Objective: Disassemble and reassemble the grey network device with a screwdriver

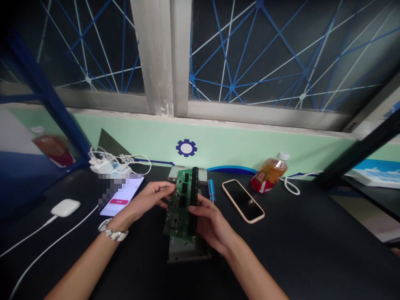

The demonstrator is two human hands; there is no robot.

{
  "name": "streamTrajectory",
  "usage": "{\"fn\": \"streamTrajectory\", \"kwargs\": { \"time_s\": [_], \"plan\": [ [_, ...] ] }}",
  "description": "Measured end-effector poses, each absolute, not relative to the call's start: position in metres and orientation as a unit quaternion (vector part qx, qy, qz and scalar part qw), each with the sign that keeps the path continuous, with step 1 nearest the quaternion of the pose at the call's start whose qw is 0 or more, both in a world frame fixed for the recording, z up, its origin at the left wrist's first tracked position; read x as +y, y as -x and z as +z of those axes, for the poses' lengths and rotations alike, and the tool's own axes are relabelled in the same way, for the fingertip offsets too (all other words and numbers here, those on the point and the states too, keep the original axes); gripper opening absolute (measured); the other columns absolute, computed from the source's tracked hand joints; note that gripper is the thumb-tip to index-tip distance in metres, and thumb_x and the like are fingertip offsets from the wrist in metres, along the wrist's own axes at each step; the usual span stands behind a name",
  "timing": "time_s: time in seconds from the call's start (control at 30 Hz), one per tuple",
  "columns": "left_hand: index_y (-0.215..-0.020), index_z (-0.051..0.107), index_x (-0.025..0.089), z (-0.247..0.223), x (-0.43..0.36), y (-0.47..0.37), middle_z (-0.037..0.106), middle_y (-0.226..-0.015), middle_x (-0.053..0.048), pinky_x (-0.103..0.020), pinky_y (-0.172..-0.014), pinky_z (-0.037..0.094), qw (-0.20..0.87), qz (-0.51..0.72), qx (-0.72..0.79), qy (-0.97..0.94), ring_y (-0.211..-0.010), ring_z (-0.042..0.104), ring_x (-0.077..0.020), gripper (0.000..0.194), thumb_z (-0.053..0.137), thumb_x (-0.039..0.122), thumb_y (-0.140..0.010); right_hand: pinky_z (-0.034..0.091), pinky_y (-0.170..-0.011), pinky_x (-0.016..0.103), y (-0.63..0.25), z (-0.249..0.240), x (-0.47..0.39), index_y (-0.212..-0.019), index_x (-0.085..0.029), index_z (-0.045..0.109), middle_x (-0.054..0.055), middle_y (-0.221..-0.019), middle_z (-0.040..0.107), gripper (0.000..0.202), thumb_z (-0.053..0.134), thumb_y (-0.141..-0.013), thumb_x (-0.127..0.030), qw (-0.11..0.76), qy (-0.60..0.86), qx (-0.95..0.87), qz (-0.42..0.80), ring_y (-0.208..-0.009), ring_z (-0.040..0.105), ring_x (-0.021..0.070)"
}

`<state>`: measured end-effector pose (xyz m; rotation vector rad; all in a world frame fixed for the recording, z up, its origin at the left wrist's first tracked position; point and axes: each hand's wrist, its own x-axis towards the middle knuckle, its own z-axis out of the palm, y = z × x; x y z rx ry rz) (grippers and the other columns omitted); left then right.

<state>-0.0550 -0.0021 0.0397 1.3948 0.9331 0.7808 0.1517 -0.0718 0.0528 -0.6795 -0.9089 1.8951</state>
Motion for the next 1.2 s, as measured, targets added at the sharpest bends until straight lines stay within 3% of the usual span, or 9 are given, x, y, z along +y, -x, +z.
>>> {"fn": "streamTrajectory", "kwargs": {
  "time_s": [0.27,0.37,0.47,0.6,0.77,0.9,1.03,1.2],
  "plan": [
    [-0.085,0.065,0.013,0.039,0.000,0.069,0.059,-0.084,-0.005,-0.032,-0.069,0.058,0.669,0.299,0.370,-0.571,-0.076,0.058,-0.0154,0.035,0.063,0.048,-0.085,0.047,-0.095,0.040,-0.158,0.054,-0.064,-0.126,-0.024,0.061,0.006,-0.115,0.070,0.045,0.067,-0.081,-0.021,0.465,0.305,-0.434,0.709,-0.109,0.062,0.0240],
    [-0.088,0.064,0.013,0.038,-0.001,0.070,0.062,-0.083,-0.008,-0.036,-0.068,0.058,0.748,0.248,0.352,-0.505,-0.071,0.061,-0.0171,0.045,0.055,0.058,-0.087,0.047,-0.094,0.039,-0.159,0.055,-0.062,-0.128,-0.026,0.059,0.005,-0.116,0.070,0.048,0.067,-0.081,-0.022,0.478,0.307,-0.439,0.696,-0.109,0.062,0.0241],
    [-0.091,0.066,0.012,0.039,-0.005,0.069,0.066,-0.080,-0.011,-0.042,-0.074,0.057,0.813,0.163,0.297,-0.473,-0.075,0.066,-0.0227,0.047,0.053,0.057,-0.089,0.047,-0.094,0.040,-0.159,0.056,-0.063,-0.129,-0.026,0.059,0.005,-0.116,0.070,0.049,0.066,-0.081,-0.021,0.491,0.302,-0.437,0.690,-0.108,0.063,0.0243],
    [-0.105,0.066,0.012,0.044,-0.012,0.066,0.071,-0.096,-0.016,-0.048,-0.086,0.053,0.843,0.117,0.237,-0.469,-0.089,0.070,-0.0306,0.044,0.055,0.051,-0.088,0.048,-0.092,0.041,-0.161,0.059,-0.065,-0.127,-0.027,0.060,0.004,-0.115,0.070,0.049,0.064,-0.079,-0.020,0.496,0.307,-0.442,0.682,-0.106,0.064,0.0252],
    [-0.110,0.065,0.016,0.048,-0.015,0.064,0.072,-0.094,-0.014,-0.049,-0.083,0.053,0.857,0.069,0.216,-0.462,-0.089,0.069,-0.0314,0.059,0.044,0.065,-0.085,0.047,-0.091,0.041,-0.163,0.060,-0.066,-0.125,-0.027,0.062,0.004,-0.113,0.071,0.049,0.065,-0.076,-0.021,0.494,0.315,-0.460,0.667,-0.103,0.064,0.0257],
    [-0.108,0.065,0.018,0.045,-0.015,0.066,0.071,-0.098,-0.013,-0.050,-0.082,0.053,0.862,0.083,0.216,-0.451,-0.088,0.068,-0.0301,0.047,0.051,0.055,-0.084,0.044,-0.097,0.041,-0.165,0.059,-0.064,-0.128,-0.027,0.061,0.004,-0.114,0.068,0.046,0.064,-0.082,-0.026,0.485,0.336,-0.534,0.605,-0.106,0.060,0.0257],
    [-0.112,0.063,0.016,0.039,-0.013,0.069,0.068,-0.108,-0.014,-0.051,-0.088,0.051,0.847,0.140,0.196,-0.474,-0.093,0.068,-0.0303,0.037,0.065,0.036,-0.081,0.042,-0.093,0.039,-0.166,0.054,-0.061,-0.126,-0.029,0.063,0.006,-0.114,0.062,0.037,0.059,-0.090,-0.029,0.483,0.397,-0.670,0.402,-0.103,0.055,0.0246],
    [-0.134,0.050,0.025,0.031,-0.007,0.071,0.060,-0.122,-0.011,-0.043,-0.092,0.050,0.805,0.176,0.192,-0.533,-0.097,0.067,-0.0230,0.064,0.077,0.020,-0.076,0.044,-0.078,0.037,-0.165,0.051,-0.065,-0.135,-0.030,0.057,0.005,-0.089,0.050,0.042,0.055,-0.093,-0.026,0.454,0.460,-0.726,0.236,-0.083,0.049,0.0219]
  ]
}}
